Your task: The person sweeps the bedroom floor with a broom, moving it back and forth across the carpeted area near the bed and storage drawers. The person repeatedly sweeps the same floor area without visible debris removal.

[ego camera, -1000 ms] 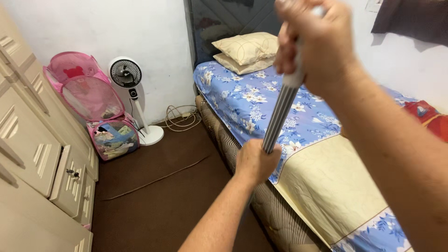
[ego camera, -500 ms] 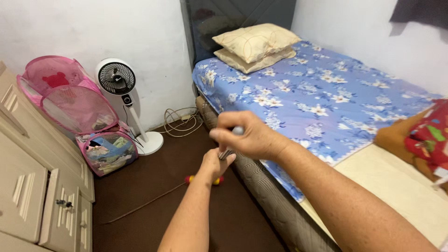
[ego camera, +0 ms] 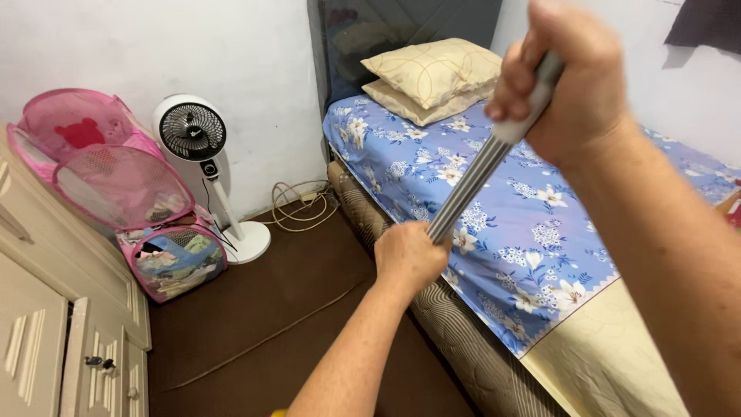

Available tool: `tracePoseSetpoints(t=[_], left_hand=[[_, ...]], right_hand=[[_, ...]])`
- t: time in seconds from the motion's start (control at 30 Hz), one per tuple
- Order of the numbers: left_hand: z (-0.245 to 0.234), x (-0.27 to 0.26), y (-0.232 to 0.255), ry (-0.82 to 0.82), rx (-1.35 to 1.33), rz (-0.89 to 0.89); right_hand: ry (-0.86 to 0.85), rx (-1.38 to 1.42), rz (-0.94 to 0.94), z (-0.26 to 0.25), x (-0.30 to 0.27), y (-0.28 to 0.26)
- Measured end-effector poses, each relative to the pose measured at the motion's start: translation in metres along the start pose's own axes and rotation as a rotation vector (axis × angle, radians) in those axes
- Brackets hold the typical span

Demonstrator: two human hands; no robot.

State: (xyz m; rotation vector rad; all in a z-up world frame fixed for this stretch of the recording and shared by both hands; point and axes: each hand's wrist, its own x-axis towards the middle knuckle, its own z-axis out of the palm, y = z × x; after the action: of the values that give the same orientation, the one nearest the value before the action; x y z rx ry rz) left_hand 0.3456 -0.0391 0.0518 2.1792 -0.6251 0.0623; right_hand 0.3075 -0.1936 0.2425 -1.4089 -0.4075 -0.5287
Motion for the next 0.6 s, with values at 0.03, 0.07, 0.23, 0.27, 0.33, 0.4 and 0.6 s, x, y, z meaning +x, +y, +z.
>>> tracePoseSetpoints(t=[0.03, 0.07, 0.23, 0.27, 0.33, 0.4, 0.6], left_hand=[[0.0, 0.011, -0.003, -0.003, -0.066, -0.005], [0.0, 0.022, -0.008, -0.005, -0.132, -0.011], [-0.012, 0.05, -0.078, -0.171, -0.434, 0.033], [-0.013, 0.045, -0.094, -0.151, -0.386, 0.089], [-0.013, 0.025, -0.118, -0.079, -0.435, 0.03], [-0.022, 0.028, -0.128, -0.007, -0.376, -0.077], [-0.052, -0.008, -0.107, -0.087, -0.038, -0.46]], right_hand=[[-0.01, -0.021, -0.023, 0.001, 0.006, -0.006], [-0.039, -0.074, -0.067, 0.007, 0.009, -0.008], [-0.23, -0.401, -0.15, 0.074, -0.003, 0.029], [-0.326, -0.454, -0.039, 0.093, -0.009, 0.045], [-0.463, -0.433, 0.063, 0.114, -0.023, 0.069], [-0.517, -0.319, 0.029, 0.118, -0.013, 0.082], [-0.448, -0.191, 0.046, 0.096, -0.003, 0.09]])
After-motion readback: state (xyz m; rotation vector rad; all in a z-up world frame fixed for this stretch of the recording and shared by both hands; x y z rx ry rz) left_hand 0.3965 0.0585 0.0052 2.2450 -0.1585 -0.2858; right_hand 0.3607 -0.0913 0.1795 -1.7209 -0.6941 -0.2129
